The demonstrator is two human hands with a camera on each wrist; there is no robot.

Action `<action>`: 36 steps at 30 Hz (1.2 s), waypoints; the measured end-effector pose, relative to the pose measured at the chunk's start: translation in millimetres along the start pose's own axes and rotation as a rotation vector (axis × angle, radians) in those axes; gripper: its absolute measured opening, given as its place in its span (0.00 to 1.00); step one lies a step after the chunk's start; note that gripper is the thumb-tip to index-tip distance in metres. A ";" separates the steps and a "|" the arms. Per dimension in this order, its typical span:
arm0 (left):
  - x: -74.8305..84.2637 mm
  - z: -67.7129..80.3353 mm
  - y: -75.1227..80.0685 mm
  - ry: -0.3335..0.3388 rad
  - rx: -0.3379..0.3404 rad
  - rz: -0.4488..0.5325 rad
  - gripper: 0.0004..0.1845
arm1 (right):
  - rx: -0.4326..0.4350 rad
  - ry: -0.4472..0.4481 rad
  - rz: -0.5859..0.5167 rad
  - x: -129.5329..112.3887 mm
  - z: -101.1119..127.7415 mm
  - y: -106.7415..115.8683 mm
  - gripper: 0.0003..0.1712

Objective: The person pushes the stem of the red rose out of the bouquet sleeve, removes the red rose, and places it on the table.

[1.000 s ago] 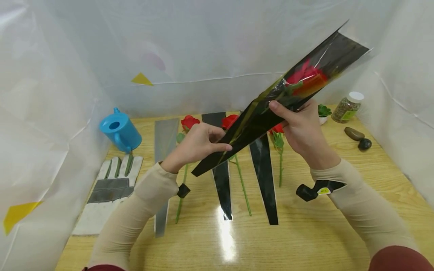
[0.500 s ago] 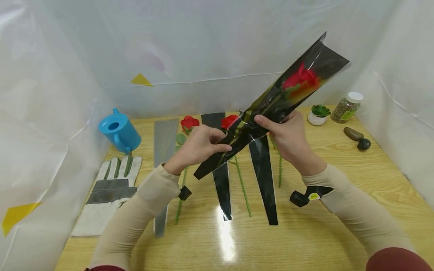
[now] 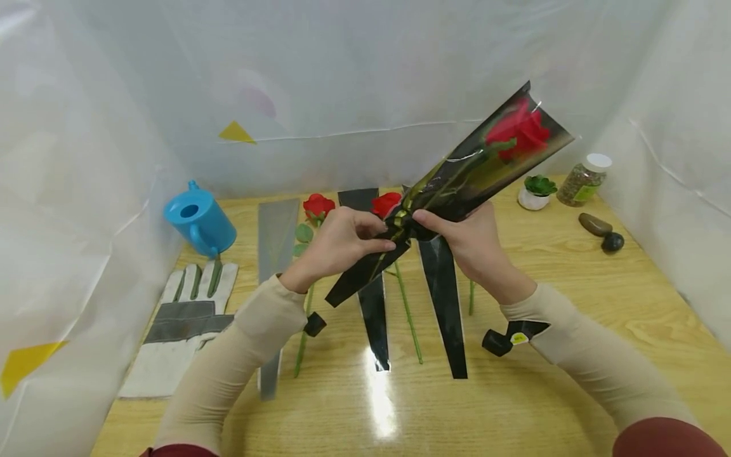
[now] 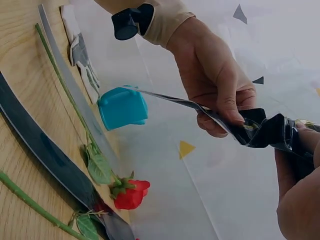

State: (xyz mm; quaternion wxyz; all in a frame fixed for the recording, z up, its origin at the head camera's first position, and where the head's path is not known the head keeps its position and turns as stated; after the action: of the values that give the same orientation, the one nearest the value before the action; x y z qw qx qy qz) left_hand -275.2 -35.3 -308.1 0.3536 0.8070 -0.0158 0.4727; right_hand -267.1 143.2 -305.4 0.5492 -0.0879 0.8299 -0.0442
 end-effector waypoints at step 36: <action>-2.7 7.4 1.8 -0.029 -0.029 -0.017 0.15 | -0.007 0.029 -0.109 -13.1 -5.7 4.4 0.39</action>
State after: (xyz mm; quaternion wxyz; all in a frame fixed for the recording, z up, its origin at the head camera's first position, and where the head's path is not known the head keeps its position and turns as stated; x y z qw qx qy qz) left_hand -271.7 -41.9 -311.4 0.3690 0.8087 -0.0207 0.4575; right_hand -267.8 149.9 -292.1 0.5337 -0.1343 0.8318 -0.0722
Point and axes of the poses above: each hand's wrist, its own z-axis away from the middle knuckle, its own y-axis out of the back of the hand, x = y × z, the point moved 8 cm from there along -z, towards the middle knuckle, and after that the axes turned 3 degrees about z, right-handed, at the moved point
